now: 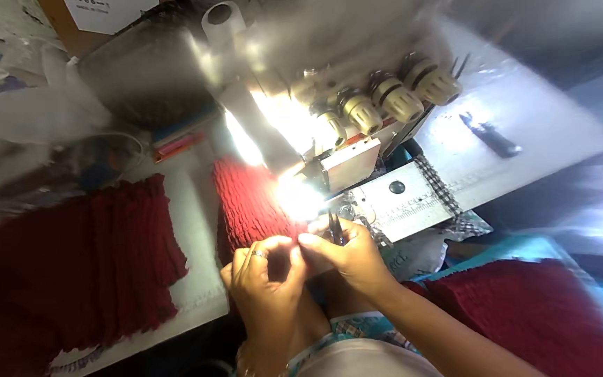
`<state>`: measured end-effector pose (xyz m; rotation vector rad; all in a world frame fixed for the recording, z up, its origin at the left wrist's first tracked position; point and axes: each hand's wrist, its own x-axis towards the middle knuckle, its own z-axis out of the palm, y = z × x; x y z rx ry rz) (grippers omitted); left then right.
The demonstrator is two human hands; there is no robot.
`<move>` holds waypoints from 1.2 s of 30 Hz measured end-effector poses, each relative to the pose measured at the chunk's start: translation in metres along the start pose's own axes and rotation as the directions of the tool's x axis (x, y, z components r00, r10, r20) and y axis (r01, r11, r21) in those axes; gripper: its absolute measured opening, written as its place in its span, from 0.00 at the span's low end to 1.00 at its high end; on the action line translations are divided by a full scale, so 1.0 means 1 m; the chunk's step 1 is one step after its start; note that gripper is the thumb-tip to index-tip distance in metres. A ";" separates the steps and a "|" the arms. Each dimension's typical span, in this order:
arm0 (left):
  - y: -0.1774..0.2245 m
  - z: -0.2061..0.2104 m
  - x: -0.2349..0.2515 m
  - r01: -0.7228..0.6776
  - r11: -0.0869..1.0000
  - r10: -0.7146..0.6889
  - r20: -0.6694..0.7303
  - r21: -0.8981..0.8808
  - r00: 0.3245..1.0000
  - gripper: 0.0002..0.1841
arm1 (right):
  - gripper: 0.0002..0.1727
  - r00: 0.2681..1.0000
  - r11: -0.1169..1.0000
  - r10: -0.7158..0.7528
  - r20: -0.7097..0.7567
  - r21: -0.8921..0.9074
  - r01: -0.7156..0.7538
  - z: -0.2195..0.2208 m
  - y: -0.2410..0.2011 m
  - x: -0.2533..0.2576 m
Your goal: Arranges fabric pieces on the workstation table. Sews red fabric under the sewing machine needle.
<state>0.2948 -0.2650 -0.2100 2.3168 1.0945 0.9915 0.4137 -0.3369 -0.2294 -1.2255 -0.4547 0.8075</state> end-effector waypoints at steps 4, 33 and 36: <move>0.006 -0.002 -0.002 -0.024 1.000 0.024 -0.010 0.002 1.000 0.08 | 0.03 0.989 0.987 -0.148 0.013 -0.065 0.148 -0.005 0.001 -0.010; 0.016 -0.010 -0.006 -0.267 0.929 0.266 0.040 0.254 0.963 0.06 | 0.08 0.959 0.943 -0.248 0.138 -0.192 0.271 -0.015 0.001 -0.011; 0.013 -0.009 -0.005 -0.286 0.922 0.285 0.045 0.261 0.958 0.08 | 0.09 0.978 0.973 -0.154 0.139 -0.149 0.175 -0.012 -0.004 -0.005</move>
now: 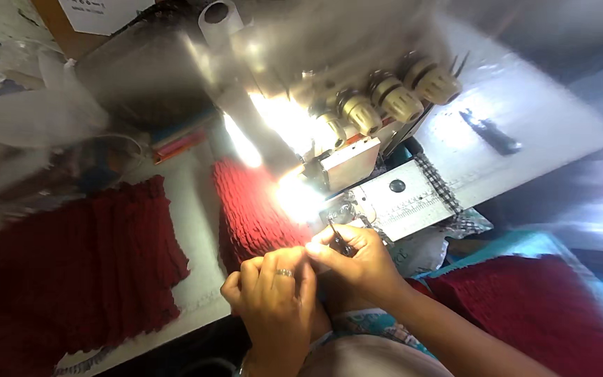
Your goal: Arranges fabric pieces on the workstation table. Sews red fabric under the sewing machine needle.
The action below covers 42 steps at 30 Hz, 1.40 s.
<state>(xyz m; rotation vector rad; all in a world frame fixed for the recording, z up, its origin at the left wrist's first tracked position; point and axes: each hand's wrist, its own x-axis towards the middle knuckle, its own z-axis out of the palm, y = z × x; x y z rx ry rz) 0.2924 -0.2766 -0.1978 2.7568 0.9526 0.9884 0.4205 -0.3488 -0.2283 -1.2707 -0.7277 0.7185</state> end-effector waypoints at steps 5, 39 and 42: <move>-0.008 -0.002 0.006 -0.029 0.999 0.029 0.009 -0.046 1.000 0.07 | 0.05 0.977 0.955 0.208 0.049 0.205 -0.213 -0.002 -0.010 0.007; -0.043 0.002 0.067 -0.467 0.879 0.446 0.180 0.097 0.877 0.16 | 0.10 0.984 0.997 0.010 -0.176 -0.069 -0.023 0.010 0.000 0.023; -0.024 0.006 0.046 -0.343 0.932 0.339 0.057 0.117 0.939 0.14 | 0.08 0.979 1.000 -0.007 -0.202 -0.025 0.002 0.015 0.004 0.017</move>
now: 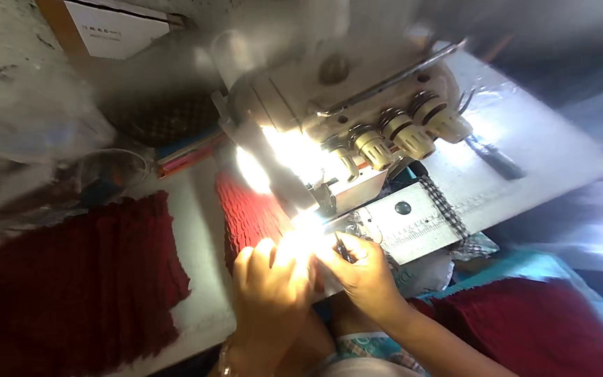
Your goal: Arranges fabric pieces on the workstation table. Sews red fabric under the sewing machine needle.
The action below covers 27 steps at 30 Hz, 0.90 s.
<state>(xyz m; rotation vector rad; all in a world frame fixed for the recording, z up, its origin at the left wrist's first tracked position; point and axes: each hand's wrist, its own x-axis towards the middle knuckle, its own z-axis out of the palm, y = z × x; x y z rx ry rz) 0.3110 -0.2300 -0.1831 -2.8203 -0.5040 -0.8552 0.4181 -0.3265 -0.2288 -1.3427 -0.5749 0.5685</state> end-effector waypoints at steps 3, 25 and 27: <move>0.020 -0.002 -0.015 0.239 0.962 -0.245 -0.032 -0.132 0.969 0.20 | 0.04 0.990 0.979 0.118 0.073 0.161 -0.128 -0.004 -0.003 -0.012; 0.041 -0.005 -0.057 0.430 0.796 -0.503 -0.069 -0.426 0.862 0.04 | 0.05 0.987 0.996 -0.086 0.139 -0.006 0.087 -0.028 -0.001 -0.049; 0.043 -0.009 -0.059 0.397 0.825 -0.467 -0.089 -0.402 0.880 0.03 | 0.05 0.976 0.987 -0.155 0.154 -0.008 0.159 -0.031 -0.003 -0.052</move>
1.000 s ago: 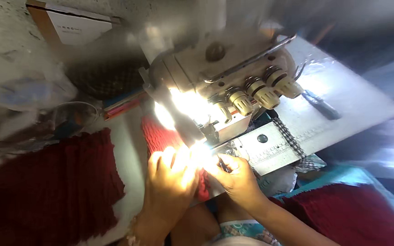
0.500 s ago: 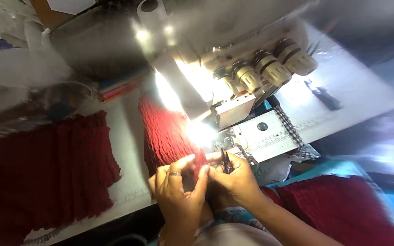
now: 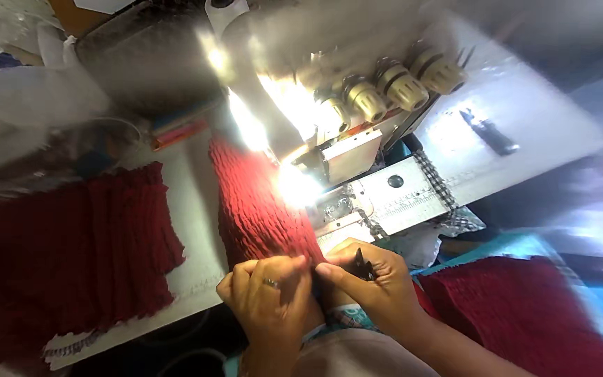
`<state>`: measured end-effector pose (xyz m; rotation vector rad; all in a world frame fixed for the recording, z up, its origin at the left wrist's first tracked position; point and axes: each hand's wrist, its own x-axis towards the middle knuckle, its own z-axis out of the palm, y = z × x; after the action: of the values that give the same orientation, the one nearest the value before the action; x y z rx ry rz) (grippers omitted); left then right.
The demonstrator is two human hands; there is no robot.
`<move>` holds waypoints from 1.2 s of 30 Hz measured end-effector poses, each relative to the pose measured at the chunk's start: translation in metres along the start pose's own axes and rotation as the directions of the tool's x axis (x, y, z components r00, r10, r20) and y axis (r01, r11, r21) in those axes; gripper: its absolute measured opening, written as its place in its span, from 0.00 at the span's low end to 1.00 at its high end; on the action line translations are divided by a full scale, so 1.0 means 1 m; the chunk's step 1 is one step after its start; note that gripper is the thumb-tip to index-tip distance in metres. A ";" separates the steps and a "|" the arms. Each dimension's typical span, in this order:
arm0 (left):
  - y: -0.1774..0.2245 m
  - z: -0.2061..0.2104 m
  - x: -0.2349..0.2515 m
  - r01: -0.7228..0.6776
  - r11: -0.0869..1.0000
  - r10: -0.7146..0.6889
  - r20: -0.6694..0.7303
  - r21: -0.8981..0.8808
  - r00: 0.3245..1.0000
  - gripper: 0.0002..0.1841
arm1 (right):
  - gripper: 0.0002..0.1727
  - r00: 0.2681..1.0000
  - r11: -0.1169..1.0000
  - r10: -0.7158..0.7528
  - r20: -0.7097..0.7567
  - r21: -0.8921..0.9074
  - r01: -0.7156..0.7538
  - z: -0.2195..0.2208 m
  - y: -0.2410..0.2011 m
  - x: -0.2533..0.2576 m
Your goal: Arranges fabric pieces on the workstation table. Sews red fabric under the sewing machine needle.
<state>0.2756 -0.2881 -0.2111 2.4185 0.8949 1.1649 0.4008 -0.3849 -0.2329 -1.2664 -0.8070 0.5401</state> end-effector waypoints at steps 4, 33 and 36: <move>0.003 -0.005 -0.002 -0.046 0.998 0.045 0.023 0.043 0.999 0.04 | 0.05 0.999 0.999 -0.032 0.004 -0.003 0.032 -0.002 -0.001 -0.001; -0.013 0.005 -0.018 0.123 0.942 -0.096 0.102 -0.311 0.990 0.03 | 0.07 0.998 0.997 -0.040 0.040 -0.066 0.042 0.005 0.001 -0.001; -0.013 0.001 -0.012 -0.059 0.996 0.063 0.056 -0.065 0.996 0.04 | 0.07 0.998 0.995 -0.048 0.049 -0.087 0.052 0.003 0.002 0.001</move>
<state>0.2656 -0.2860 -0.2262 2.4309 0.7604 1.1200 0.3993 -0.3813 -0.2339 -1.3149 -0.9080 0.4999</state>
